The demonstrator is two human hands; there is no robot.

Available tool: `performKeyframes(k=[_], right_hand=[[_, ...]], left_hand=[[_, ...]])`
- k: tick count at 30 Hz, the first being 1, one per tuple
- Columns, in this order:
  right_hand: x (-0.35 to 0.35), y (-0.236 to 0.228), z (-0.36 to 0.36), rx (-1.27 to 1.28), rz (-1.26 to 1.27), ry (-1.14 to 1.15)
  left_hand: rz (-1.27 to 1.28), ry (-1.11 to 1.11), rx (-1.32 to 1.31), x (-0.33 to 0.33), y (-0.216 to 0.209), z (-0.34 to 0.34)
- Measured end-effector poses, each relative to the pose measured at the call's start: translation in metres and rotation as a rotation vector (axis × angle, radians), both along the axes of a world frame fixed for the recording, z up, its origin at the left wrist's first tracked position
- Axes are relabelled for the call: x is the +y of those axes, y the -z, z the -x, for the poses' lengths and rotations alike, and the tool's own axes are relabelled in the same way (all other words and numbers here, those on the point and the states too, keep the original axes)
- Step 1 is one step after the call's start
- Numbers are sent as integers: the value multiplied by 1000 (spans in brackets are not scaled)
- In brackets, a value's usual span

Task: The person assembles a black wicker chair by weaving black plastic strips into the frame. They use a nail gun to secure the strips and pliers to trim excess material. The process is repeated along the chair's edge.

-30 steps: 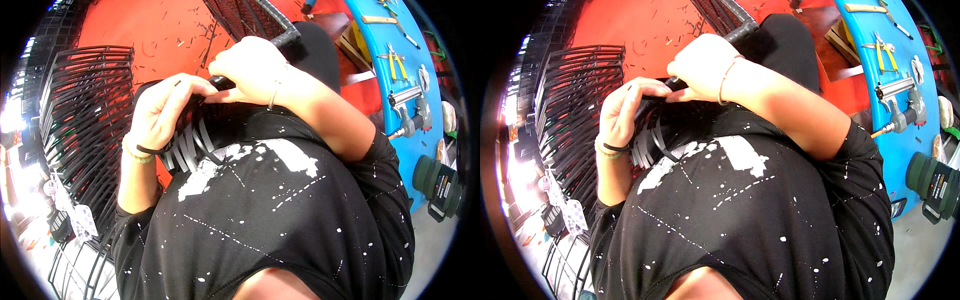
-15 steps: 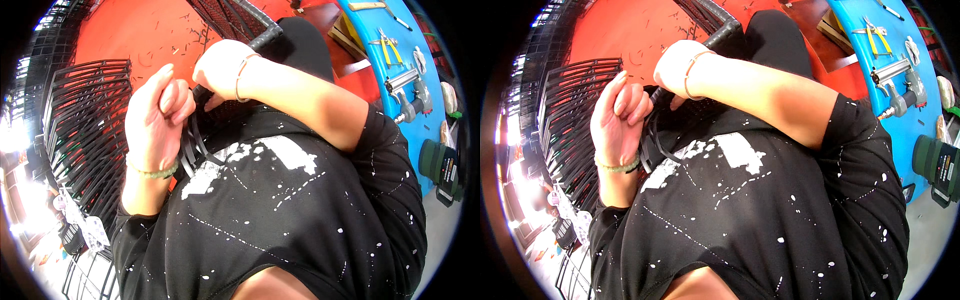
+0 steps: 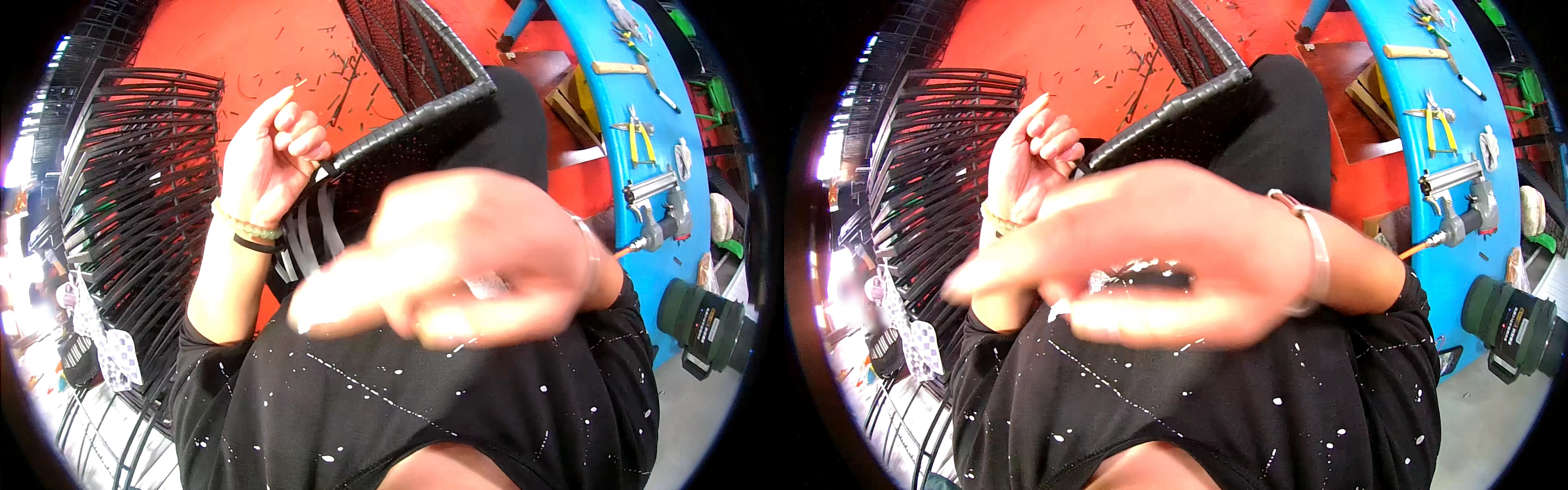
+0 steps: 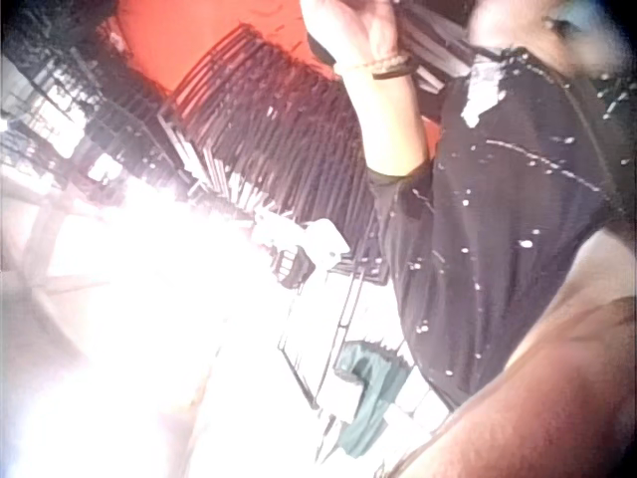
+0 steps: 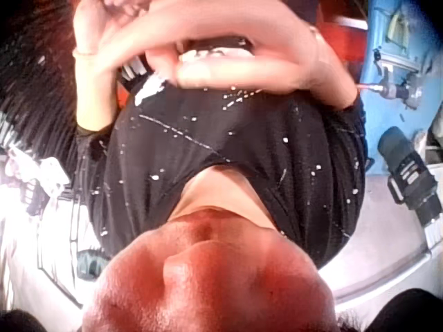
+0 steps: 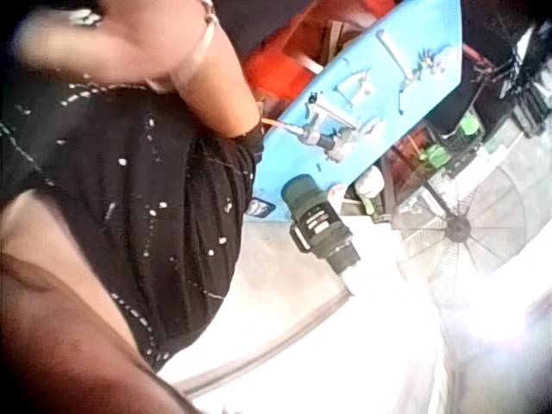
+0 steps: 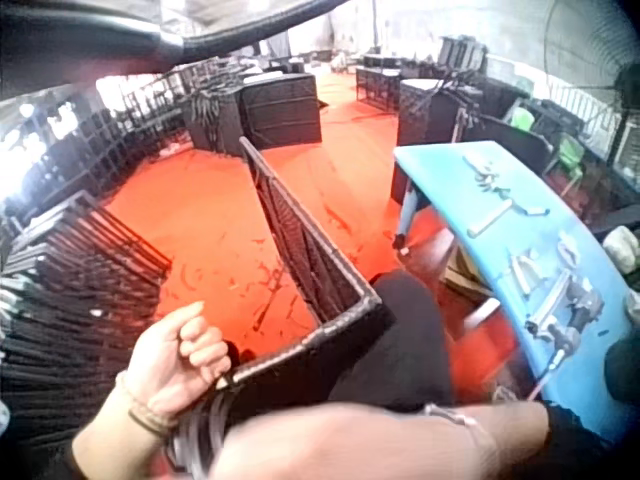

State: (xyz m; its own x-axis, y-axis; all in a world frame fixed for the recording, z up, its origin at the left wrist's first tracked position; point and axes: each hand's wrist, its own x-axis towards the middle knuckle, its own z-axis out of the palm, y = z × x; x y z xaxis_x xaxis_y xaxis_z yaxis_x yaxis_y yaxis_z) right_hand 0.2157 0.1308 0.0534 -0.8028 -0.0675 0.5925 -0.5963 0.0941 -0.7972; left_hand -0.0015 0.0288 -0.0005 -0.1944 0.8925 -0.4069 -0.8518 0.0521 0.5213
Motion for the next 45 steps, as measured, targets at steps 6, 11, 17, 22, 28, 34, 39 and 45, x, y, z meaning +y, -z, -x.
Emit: performKeyframes(k=[6,11,17,22,28,34,39,45], right_hand=[[-16,-25,-19,9,11,-405],[-24,-29,-49,-83,-27,-408],[-23,-26,-84,-171,-71,-441],[-21,-29,-103,-221,-94,-426],[-20,-23,-108,-230,-97,-409],[-23,-22,-104,-227,-93,-364],[-23,-16,-91,-217,-78,-361],[-26,-14,-80,-198,-51,-300]], left_hand=[[18,-54,118,-2,-6,-10],[-53,37,164,0,0,-1],[-49,18,165,-4,2,-3],[-22,-15,188,0,-3,-14],[-21,-42,213,-5,-6,-10],[-44,-3,206,-1,-2,-9],[-16,-45,222,-5,-5,-10],[-40,-13,223,0,-5,-11]])
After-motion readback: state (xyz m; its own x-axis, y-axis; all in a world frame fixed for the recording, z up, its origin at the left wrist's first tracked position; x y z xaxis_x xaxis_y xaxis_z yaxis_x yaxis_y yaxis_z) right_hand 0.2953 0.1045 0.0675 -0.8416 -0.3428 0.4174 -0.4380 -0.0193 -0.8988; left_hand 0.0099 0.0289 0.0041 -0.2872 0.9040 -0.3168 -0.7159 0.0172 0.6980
